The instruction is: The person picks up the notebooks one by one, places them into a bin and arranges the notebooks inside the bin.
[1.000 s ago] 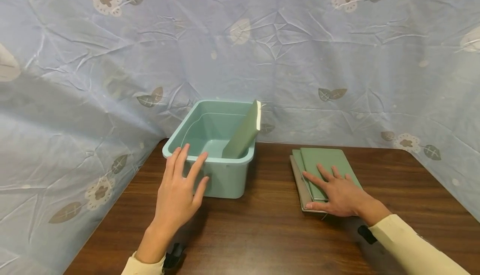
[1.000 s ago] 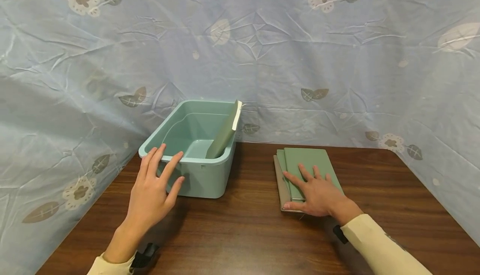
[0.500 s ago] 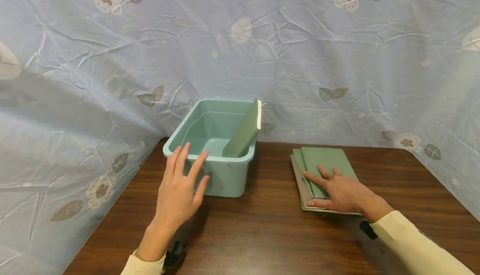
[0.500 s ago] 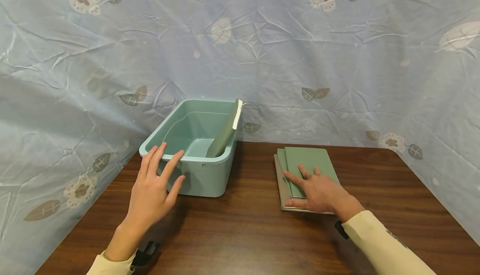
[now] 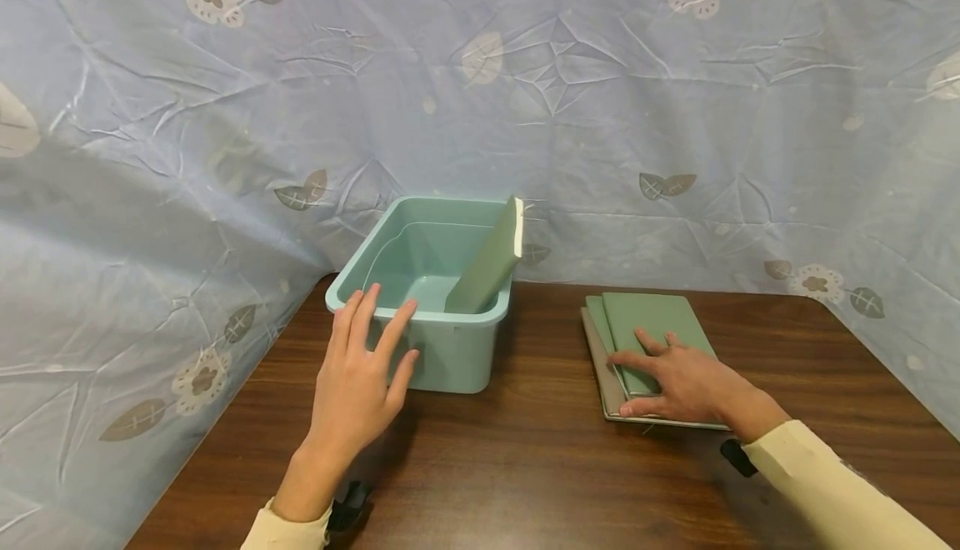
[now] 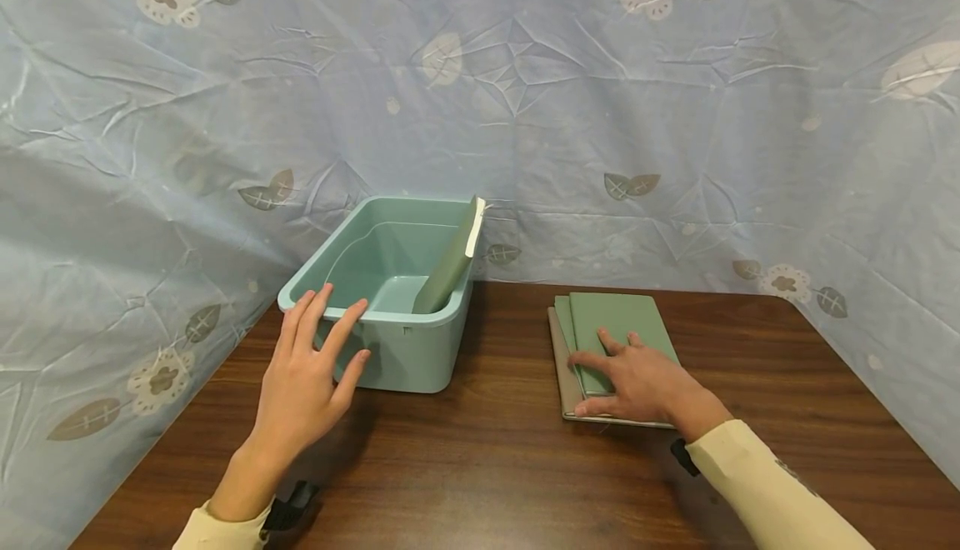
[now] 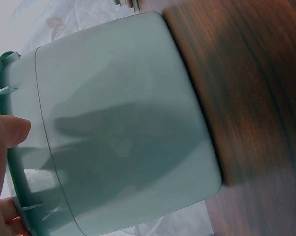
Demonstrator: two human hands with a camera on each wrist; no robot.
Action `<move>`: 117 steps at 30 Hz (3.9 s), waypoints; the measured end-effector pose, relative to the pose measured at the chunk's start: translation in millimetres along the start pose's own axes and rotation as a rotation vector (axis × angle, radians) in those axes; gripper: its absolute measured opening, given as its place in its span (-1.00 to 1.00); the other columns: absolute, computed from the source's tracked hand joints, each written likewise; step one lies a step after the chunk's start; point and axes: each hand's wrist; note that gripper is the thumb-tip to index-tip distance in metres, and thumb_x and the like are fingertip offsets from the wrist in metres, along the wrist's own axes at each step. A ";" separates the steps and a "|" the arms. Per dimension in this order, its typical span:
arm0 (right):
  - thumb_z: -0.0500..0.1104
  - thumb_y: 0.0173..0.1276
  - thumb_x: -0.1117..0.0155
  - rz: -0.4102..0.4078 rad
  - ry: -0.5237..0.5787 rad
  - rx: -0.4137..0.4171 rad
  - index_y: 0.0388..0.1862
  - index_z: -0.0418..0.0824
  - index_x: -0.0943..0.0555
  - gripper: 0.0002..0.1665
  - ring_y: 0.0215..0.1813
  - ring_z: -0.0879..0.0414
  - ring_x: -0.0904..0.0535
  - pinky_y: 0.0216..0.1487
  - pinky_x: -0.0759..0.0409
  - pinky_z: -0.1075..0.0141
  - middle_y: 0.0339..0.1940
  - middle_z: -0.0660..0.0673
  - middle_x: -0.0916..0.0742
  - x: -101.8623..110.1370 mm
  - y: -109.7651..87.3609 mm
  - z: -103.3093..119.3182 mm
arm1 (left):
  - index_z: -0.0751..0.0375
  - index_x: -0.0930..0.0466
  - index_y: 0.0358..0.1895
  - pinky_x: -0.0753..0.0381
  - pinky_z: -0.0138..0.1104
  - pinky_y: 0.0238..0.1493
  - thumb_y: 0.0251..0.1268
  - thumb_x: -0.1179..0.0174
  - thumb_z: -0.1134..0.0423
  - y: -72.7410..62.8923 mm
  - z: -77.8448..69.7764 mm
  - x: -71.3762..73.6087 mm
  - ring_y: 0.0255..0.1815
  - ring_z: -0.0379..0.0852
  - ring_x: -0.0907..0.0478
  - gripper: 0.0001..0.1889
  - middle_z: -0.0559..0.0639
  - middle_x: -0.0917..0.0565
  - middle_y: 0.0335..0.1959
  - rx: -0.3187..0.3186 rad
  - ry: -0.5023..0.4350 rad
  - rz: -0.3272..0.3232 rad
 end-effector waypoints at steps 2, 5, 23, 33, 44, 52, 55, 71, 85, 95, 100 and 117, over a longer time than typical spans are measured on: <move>0.63 0.29 -0.18 -0.009 -0.006 0.005 0.58 0.22 -0.45 -0.02 0.40 -0.84 -0.33 0.14 -0.60 -0.50 0.63 -0.51 -0.37 -0.1 -0.3 -1.0 | 0.01 -0.46 0.55 -0.35 0.35 0.52 0.32 -0.40 0.23 0.5 0.0 0.1 0.59 0.44 -0.27 -0.30 0.44 -0.36 0.57 -0.001 0.000 -0.002; 0.63 0.26 -0.20 -0.032 -0.020 0.012 0.57 0.21 -0.46 -0.01 0.40 -0.82 -0.35 0.09 -0.63 -0.47 0.62 -0.50 -0.39 -2.0 -1.5 -2.0 | 0.01 -0.46 0.55 -0.35 0.35 0.52 0.31 -0.41 0.23 0.9 -0.2 0.6 0.59 0.44 -0.28 -0.29 0.44 -0.37 0.57 -0.002 0.002 -0.005; 0.54 0.37 -0.23 -0.107 -0.054 0.048 0.49 0.17 -0.49 -0.15 0.33 -0.79 -0.45 0.10 -0.64 -0.46 0.61 -0.45 -0.44 -7.5 -11.9 -4.5 | 0.03 -0.46 0.54 -0.37 0.36 0.50 0.30 -0.42 0.23 2.0 -3.4 1.4 0.56 0.47 -0.30 -0.29 0.44 -0.37 0.56 -0.007 0.008 -0.006; 0.37 0.52 -0.21 -0.177 -0.126 0.114 0.48 0.14 -0.49 -0.32 0.26 -0.71 -0.57 0.06 -0.69 -0.41 0.61 -0.36 -0.48 -10.0 -25.8 -8.6 | 0.04 -0.47 0.54 -0.35 0.35 0.51 0.31 -0.41 0.23 4.2 -5.8 0.8 0.55 0.48 -0.32 -0.30 0.45 -0.38 0.55 -0.002 0.008 -0.005; 0.04 0.66 -0.19 -0.226 -0.150 0.215 0.73 -0.06 -0.21 -0.22 0.05 -0.24 -0.84 0.25 -0.69 -0.24 0.54 -0.44 -0.52 -12.2 -28.1 -15.0 | 0.04 -0.46 0.55 -0.35 0.35 0.51 0.31 -0.41 0.23 2.9 -5.2 -0.5 0.56 0.48 -0.30 -0.29 0.45 -0.38 0.55 -0.005 0.017 -0.004; -0.16 0.58 -0.29 -0.207 -0.141 0.170 0.75 -0.13 -0.11 -0.11 0.15 -0.48 -0.74 0.03 -0.79 -0.14 0.55 -0.46 -0.50 -10.7 -29.0 -14.9 | 0.04 -0.46 0.54 -0.33 0.34 0.53 0.33 -0.39 0.23 2.4 -4.5 -2.5 0.59 0.45 -0.28 -0.31 0.45 -0.37 0.56 -0.001 0.010 -0.003; -0.20 0.56 -0.31 -0.200 -0.140 0.153 0.73 -0.17 -0.13 -0.11 0.12 -0.53 -0.72 -0.03 -0.80 -0.13 0.55 -0.46 -0.50 -10.7 -29.0 -14.0 | 0.04 -0.46 0.55 -0.33 0.35 0.53 0.33 -0.40 0.23 2.7 -4.3 -3.0 0.59 0.45 -0.28 -0.30 0.44 -0.37 0.57 -0.003 0.009 -0.003; -0.33 0.43 -0.37 -0.353 -0.162 0.177 0.57 -0.28 -0.33 -0.23 -0.67 0.18 -0.56 -0.59 -0.52 0.38 0.25 -0.41 -0.76 -5.0 -24.9 -10.0 | 0.05 -0.47 0.54 -0.33 0.34 0.53 0.34 -0.39 0.23 1.9 -3.5 -2.6 0.57 0.46 -0.29 -0.32 0.45 -0.37 0.55 0.004 0.014 -0.004; -0.15 0.70 -0.11 -0.577 -0.248 0.240 0.20 -0.37 -0.53 -0.68 -0.77 0.14 -0.46 -0.72 -0.44 0.34 -0.44 -0.22 -0.82 12.6 -18.5 -9.2 | 0.04 -0.47 0.54 -0.35 0.33 0.53 0.32 -0.41 0.25 1.6 -3.6 -2.9 0.56 0.46 -0.30 -0.30 0.44 -0.38 0.55 -0.010 0.015 -0.015; -0.30 0.52 -0.31 -0.617 -0.194 0.149 0.05 -0.31 -0.53 -0.78 -0.69 0.24 -0.42 -0.66 -0.35 0.32 -0.56 -0.05 -0.68 49.9 -8.4 -18.8 | 0.05 -0.48 0.53 -0.34 0.34 0.53 0.32 -0.41 0.26 0.9 -3.8 -2.9 0.58 0.44 -0.29 -0.31 0.44 -0.38 0.55 0.001 0.014 -0.011; -0.33 0.45 -0.34 -0.674 -0.188 0.132 0.02 -0.33 -0.52 -0.76 -0.67 -0.03 -0.55 -0.60 -0.52 -0.02 -0.68 -0.04 -0.58 66.9 -6.1 -25.5 | 0.04 -0.47 0.54 -0.34 0.33 0.53 0.32 -0.41 0.25 0.9 -3.8 -3.2 0.58 0.44 -0.29 -0.31 0.44 -0.37 0.56 -0.001 0.012 -0.014; -0.37 0.42 -0.37 -0.744 -0.135 0.176 -0.07 -0.36 -0.55 -0.80 -0.72 0.05 -0.42 -0.62 -0.42 0.10 -0.69 -0.05 -0.52 114.0 12.9 -11.7 | 0.03 -0.47 0.54 -0.34 0.33 0.53 0.32 -0.40 0.25 1.7 -4.2 -0.3 0.56 0.47 -0.30 -0.30 0.45 -0.38 0.55 0.001 0.011 -0.008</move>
Point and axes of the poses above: each hand's wrist, its own y-axis towards the middle knuckle, its own x-axis out of the back of the hand, z = x × y
